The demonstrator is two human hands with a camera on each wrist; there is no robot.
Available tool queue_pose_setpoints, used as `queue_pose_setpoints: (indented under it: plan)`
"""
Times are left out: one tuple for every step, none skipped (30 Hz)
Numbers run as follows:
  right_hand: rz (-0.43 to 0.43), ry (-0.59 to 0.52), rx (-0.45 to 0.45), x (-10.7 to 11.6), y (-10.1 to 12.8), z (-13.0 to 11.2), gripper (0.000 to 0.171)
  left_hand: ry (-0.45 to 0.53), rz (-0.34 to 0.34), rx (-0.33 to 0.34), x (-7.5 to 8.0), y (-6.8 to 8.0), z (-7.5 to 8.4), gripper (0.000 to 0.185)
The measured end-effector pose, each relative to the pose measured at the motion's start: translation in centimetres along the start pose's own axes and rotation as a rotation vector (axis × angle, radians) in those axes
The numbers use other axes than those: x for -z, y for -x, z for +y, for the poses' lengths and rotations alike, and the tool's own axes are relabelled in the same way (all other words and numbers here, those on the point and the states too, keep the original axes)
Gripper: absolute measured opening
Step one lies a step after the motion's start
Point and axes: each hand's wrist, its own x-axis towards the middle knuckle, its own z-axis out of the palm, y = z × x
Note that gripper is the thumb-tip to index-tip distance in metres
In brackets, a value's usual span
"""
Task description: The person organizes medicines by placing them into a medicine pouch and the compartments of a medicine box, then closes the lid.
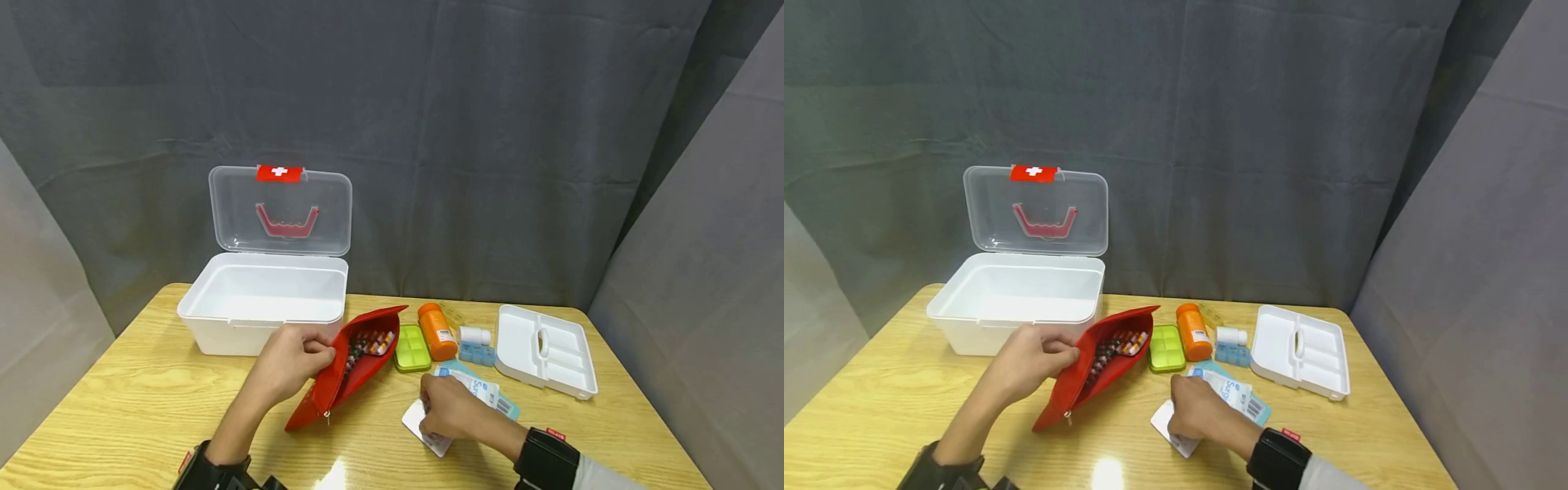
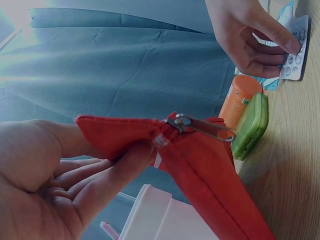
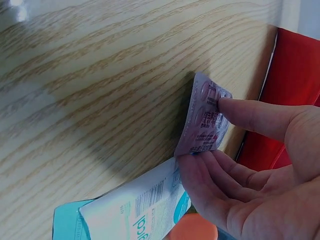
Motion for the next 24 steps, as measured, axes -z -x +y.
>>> queue_pose_setpoints:
  plan:
    - [0.001,0.000,0.001,0.0,0.0,0.0,0.031,0.001,-0.001,0.001,0.0,0.0,0.0,0.011]
    - [0.002,-0.001,0.003,0.1,0.0,0.0,0.031,0.003,-0.001,0.002,0.0,0.0,0.0,0.011]
    - [0.006,0.000,0.010,0.1,0.0,0.0,0.030,0.005,-0.002,0.003,0.0,0.0,0.0,0.011]
    - [0.007,-0.003,0.014,0.2,0.0,0.0,0.030,0.007,-0.002,0.004,0.0,0.0,0.0,0.011]
    - [0.010,-0.005,0.021,0.3,0.0,0.0,0.029,0.009,-0.003,0.005,0.0,0.0,0.0,0.011]
    - [0.012,-0.010,0.026,0.4,0.0,0.0,0.028,0.010,-0.003,0.005,0.0,0.0,0.0,0.011]
    - [0.016,-0.015,0.035,0.4,0.0,0.0,0.027,0.012,-0.004,0.007,0.0,0.0,0.0,0.011]
    - [0.018,-0.021,0.044,0.5,0.0,-0.1,0.026,0.012,-0.005,0.008,0.0,0.0,0.0,0.011]
    - [0.024,-0.025,0.055,0.6,0.0,-0.1,0.026,0.011,-0.004,0.010,0.0,0.0,0.0,0.011]
    - [0.026,-0.031,0.064,0.8,0.0,-0.2,0.026,0.011,-0.004,0.011,0.0,0.0,0.0,0.011]
    - [0.028,-0.034,0.078,0.9,0.0,-0.2,0.026,0.012,-0.003,0.012,0.0,0.0,0.0,0.011]
    - [0.034,-0.038,0.091,1.0,0.0,-0.3,0.027,0.011,-0.003,0.013,0.0,0.1,0.0,0.011]
    - [0.037,-0.039,0.105,1.1,0.0,-0.3,0.027,0.011,-0.003,0.014,0.1,0.1,0.0,0.011]
    - [0.040,-0.043,0.118,1.2,0.0,-0.4,0.028,0.011,-0.002,0.014,0.1,0.1,0.0,0.011]
    - [0.042,-0.046,0.127,1.3,0.0,-0.5,0.028,0.010,-0.002,0.014,0.1,0.1,0.0,0.011]
    - [0.039,-0.049,0.133,1.4,0.0,-0.6,0.028,0.010,-0.002,0.014,0.1,0.1,0.0,0.011]
    - [0.039,-0.052,0.139,1.5,-0.1,-0.6,0.028,0.009,-0.002,0.013,0.1,0.1,0.0,0.011]
    - [0.040,-0.051,0.143,1.6,-0.1,-0.7,0.027,0.007,-0.002,0.013,0.1,0.1,0.0,0.011]
    - [0.039,-0.049,0.147,1.7,-0.1,-0.8,0.027,0.006,-0.003,0.013,0.1,0.1,0.0,0.011]
    - [0.041,-0.048,0.152,1.8,-0.2,-0.8,0.027,0.004,-0.003,0.012,0.1,0.1,0.0,0.011]
    - [0.043,-0.040,0.155,2.0,-0.2,-0.8,0.027,0.002,-0.003,0.012,0.1,0.0,0.0,0.011]
    - [0.050,-0.036,0.163,2.1,-0.3,-0.8,0.027,0.002,-0.003,0.013,0.1,0.0,0.0,0.010]
    - [0.056,-0.030,0.171,2.2,-0.4,-0.8,0.027,0.000,-0.003,0.013,0.1,0.0,0.0,0.010]
    - [0.061,-0.025,0.179,2.3,-0.4,-0.9,0.027,-0.001,-0.003,0.013,0.1,0.0,0.0,0.010]
